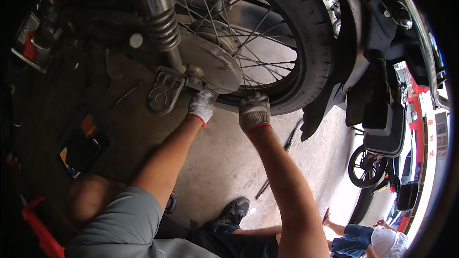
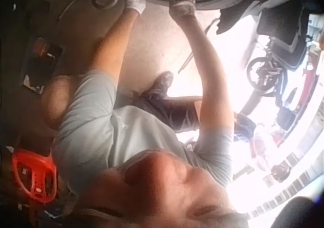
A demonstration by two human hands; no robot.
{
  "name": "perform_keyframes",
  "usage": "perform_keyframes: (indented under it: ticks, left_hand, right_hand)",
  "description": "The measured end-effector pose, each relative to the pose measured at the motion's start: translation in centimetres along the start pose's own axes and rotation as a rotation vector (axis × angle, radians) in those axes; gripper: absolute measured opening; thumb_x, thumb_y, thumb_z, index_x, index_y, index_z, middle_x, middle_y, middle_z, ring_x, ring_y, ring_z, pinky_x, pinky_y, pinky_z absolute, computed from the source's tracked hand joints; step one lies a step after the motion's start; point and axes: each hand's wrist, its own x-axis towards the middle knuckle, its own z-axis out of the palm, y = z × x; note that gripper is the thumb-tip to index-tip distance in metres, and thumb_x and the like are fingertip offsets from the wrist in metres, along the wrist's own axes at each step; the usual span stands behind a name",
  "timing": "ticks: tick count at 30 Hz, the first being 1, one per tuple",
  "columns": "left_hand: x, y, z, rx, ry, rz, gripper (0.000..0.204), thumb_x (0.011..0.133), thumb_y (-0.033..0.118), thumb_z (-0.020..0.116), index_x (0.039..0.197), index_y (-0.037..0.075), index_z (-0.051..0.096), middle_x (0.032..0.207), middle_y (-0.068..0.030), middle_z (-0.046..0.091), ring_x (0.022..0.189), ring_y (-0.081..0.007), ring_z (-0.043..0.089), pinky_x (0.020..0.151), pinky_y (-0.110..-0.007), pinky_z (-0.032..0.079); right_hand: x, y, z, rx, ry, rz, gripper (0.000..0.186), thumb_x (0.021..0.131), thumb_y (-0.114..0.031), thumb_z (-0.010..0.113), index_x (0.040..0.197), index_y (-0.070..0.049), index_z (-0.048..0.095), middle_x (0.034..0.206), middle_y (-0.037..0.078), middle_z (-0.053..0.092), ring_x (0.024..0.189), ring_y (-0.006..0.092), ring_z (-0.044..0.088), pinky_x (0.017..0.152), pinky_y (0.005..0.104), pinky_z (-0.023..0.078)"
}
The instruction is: Replacing a motorcycle tire using tire levers to pry it off the rim.
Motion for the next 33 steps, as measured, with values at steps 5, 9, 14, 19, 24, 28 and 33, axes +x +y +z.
perform_keyframes:
  ticks: [5,9,14,19,24,28,33]
  left_hand:
    - [0.7,-0.3,0.4,0.057,-0.053,-0.015,0.023,0.088,0.012,0.049,0.103,0.014,0.066,0.103,-0.0125,0.066,0.093,-0.0321,0.065,0.074,-0.04,0.054]
    - [1.8,-1.9,3.0,0.181,-0.114,-0.023,0.023,0.089,0.014,0.049,0.104,0.014,0.066,0.105,-0.0109,0.066,0.096,-0.0301,0.065,0.078,-0.04,0.053]
    - [2.0,-1.7,4.4,0.308,-0.018,-0.025,0.026,0.086,0.017,0.053,0.103,0.009,0.07,0.107,-0.0115,0.068,0.103,-0.0253,0.064,0.087,-0.039,0.05]
    - [2.4,-0.8,3.1,0.448,-0.328,-0.042,0.027,0.087,0.021,0.053,0.105,0.01,0.071,0.11,-0.0078,0.068,0.104,-0.023,0.064,0.087,-0.038,0.049]
    - [2.8,0.7,1.9,0.452,-0.49,-0.069,0.028,0.087,0.023,0.055,0.107,0.012,0.071,0.111,-0.0064,0.068,0.105,-0.0237,0.063,0.088,-0.039,0.047]
    - [2.7,-0.2,2.6,0.513,-0.476,-0.084,0.027,0.088,0.021,0.052,0.106,0.014,0.071,0.109,-0.0048,0.069,0.104,-0.0237,0.063,0.089,-0.041,0.046]
    - [0.3,-12.8,7.7,0.51,0.132,-0.31,0.026,0.087,0.022,0.052,0.101,0.012,0.071,0.105,-0.0089,0.069,0.098,-0.0254,0.066,0.082,-0.041,0.05]
  right_hand:
    - [0.7,0.0,-0.2,0.027,-0.137,0.033,0.027,0.082,-0.015,0.05,0.102,-0.01,0.067,0.109,0.018,0.061,0.104,0.0357,0.053,0.089,0.0422,0.045]
    - [1.6,-0.6,0.2,0.035,-0.209,0.056,0.029,0.085,-0.017,0.05,0.107,-0.009,0.067,0.116,0.019,0.058,0.11,0.0366,0.052,0.091,0.0429,0.045]
    - [2.6,-0.9,0.0,-0.007,-0.265,0.101,0.034,0.087,-0.019,0.049,0.113,-0.004,0.065,0.123,0.019,0.058,0.114,0.0343,0.052,0.087,0.041,0.045]
    - [3.5,-1.8,-0.6,-0.137,-0.425,0.052,0.035,0.089,-0.02,0.046,0.113,-0.005,0.065,0.118,0.014,0.062,0.111,0.0256,0.056,0.081,0.0385,0.044]
    - [4.8,-1.6,6.3,-0.114,-0.179,0.23,0.027,0.081,-0.023,0.055,0.102,-0.011,0.069,0.108,0.007,0.065,0.104,0.0251,0.058,0.08,0.0402,0.044]
    - [4.6,-3.2,3.1,-0.247,-0.355,0.163,0.03,0.079,-0.026,0.058,0.104,-0.012,0.068,0.107,0.006,0.067,0.106,0.0231,0.056,0.082,0.0411,0.041]
    - [4.6,-8.8,-1.4,0.033,-0.389,0.109,0.032,0.089,-0.018,0.046,0.114,-0.007,0.062,0.116,0.01,0.063,0.113,0.0241,0.054,0.092,0.0411,0.035]
